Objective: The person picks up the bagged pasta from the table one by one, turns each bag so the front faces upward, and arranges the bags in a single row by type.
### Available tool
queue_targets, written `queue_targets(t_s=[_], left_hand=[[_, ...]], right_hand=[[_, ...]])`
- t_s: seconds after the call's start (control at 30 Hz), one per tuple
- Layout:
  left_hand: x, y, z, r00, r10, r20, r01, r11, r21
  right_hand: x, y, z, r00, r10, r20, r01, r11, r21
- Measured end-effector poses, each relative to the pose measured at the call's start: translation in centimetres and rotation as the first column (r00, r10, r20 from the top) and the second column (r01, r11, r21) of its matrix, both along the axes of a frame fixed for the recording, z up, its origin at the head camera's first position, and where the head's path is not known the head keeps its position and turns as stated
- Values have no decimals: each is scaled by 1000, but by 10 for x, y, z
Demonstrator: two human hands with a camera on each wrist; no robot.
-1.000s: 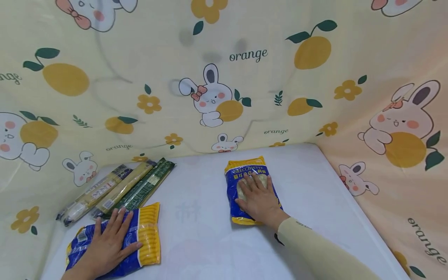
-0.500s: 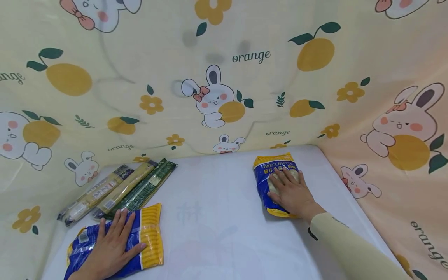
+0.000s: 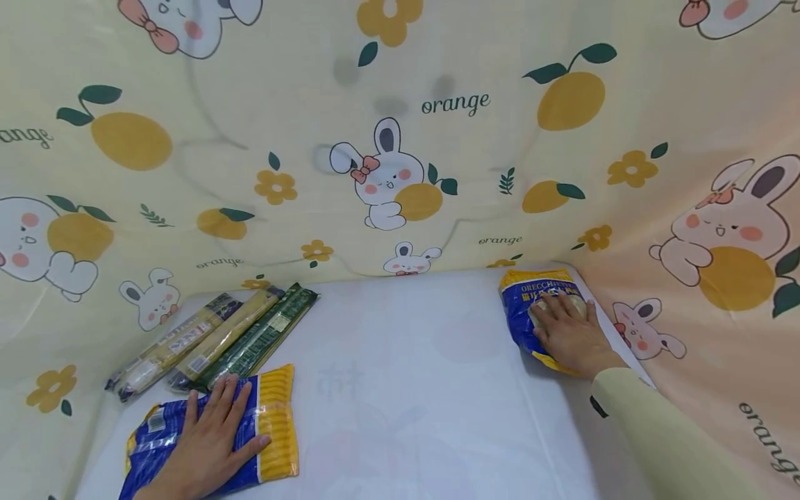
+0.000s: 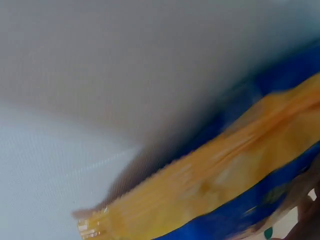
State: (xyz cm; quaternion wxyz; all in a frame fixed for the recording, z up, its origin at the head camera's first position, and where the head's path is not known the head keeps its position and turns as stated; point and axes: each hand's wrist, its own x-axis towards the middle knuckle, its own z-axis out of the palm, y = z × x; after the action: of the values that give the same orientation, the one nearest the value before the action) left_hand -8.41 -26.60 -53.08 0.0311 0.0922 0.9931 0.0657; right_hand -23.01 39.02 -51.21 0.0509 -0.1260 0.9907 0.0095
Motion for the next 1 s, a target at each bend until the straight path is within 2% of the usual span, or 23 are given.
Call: queue_targets(t_s=[0.27, 0.63, 0.83, 1.0], left_hand=[[2, 18, -2, 999, -41, -7, 41, 999, 24], [-5, 50, -8, 994, -97, -49, 96, 995, -12], [-13, 73, -9, 983, -161, -91, 161, 987, -12], [-21, 93, -8, 973, -217, -73, 217, 976, -12]], right_hand=[[1, 0, 2, 998, -55, 35, 57, 998, -39], [8, -12, -15, 993, -116, 12, 117, 990, -84], [10, -13, -18, 993, -122, -6, 121, 989, -89], [10, -13, -20, 992, -130, -10, 128, 988, -90]])
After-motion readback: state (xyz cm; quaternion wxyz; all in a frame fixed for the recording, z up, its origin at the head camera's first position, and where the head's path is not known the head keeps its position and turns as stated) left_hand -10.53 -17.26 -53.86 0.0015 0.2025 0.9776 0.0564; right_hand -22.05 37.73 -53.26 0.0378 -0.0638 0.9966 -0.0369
